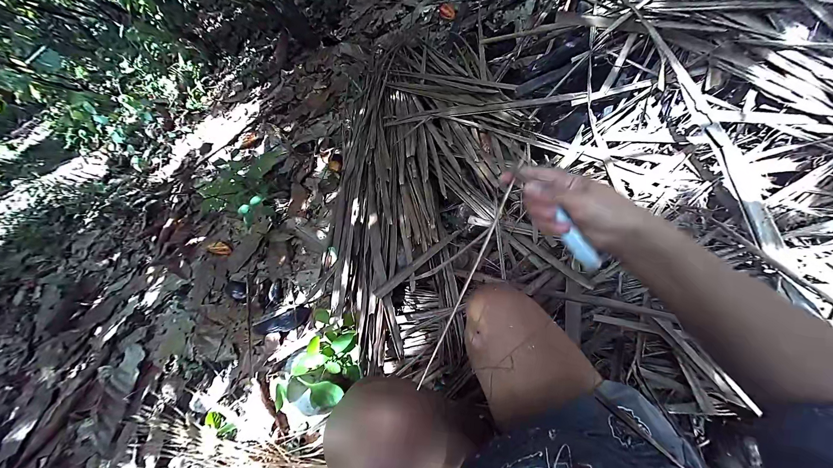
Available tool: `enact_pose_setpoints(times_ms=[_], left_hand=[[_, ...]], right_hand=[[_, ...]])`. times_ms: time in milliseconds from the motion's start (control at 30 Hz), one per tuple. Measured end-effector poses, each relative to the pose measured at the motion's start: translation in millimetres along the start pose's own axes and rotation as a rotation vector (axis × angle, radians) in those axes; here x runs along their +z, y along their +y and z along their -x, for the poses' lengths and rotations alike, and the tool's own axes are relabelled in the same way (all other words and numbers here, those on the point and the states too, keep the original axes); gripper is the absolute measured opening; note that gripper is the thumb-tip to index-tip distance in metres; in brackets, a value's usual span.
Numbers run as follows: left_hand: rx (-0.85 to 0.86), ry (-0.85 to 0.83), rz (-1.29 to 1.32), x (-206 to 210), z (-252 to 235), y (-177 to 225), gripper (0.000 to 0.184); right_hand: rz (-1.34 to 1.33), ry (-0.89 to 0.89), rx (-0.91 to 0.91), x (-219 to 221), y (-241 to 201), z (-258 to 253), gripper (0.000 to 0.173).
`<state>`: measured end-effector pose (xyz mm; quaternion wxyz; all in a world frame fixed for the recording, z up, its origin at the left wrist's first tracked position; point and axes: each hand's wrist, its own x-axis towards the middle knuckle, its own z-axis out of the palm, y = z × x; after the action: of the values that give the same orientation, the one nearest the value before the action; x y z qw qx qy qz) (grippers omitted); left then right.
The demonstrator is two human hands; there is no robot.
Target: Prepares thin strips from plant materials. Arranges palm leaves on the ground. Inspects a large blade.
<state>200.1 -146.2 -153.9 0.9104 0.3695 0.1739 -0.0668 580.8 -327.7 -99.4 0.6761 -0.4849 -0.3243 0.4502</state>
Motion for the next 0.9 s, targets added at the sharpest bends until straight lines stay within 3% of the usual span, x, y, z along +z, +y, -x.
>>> enact_pose_setpoints(times_ms=[67, 200, 267, 333, 367, 433, 533, 633, 700, 900], left_hand=[[-0.002, 0.006, -0.05, 0.2, 0.8, 0.7, 0.013], [0.012, 0.055, -0.049, -0.4, -3.0, 0.1, 0.012], [-0.005, 0.09, -0.038, 0.4, 5.2, -4.1, 0.011], [-0.021, 0.158, -0.063, 0.5, 15.3, -8.7, 0.011], [-0.005, 0.2, -0.11, 1.4, 14.5, -8.4, 0.012], [0.07, 0.327, -0.257, 13.7, 4.4, -7.9, 0.018], [0.25, 0.452, -0.493, 40.8, -21.1, -1.2, 0.022], [0.433, 0.482, -0.664, 57.9, -36.2, -1.3, 0.015], [0.498, 0.471, -0.779, 56.9, -30.6, -3.8, 0.014], [0.492, 0.538, -0.93, 51.3, -1.2, -16.5, 0.017]], right_hand=[[0.014, 0.091, -0.047, -11.7, -6.5, -8.6, 0.03], [0.086, 0.053, 0.039, 27.4, 14.8, 3.5, 0.03], [0.117, 0.217, -0.04, -10.1, 14.5, -3.9, 0.027], [0.037, 0.532, -0.16, -65.3, 2.0, -11.4, 0.023], [0.006, 0.638, -0.197, -70.7, -7.8, -10.0, 0.024], [0.105, 0.528, -0.118, -29.4, -10.8, 1.7, 0.039], [0.129, -0.005, 0.202, 73.2, 38.2, 30.1, 0.06], [0.022, -0.378, 0.331, 129.4, 70.4, 41.4, 0.051], [-0.033, -0.359, 0.301, 123.1, 68.2, 34.7, 0.037], [-0.108, 0.198, 0.005, 48.8, 21.6, -6.4, 0.03]])
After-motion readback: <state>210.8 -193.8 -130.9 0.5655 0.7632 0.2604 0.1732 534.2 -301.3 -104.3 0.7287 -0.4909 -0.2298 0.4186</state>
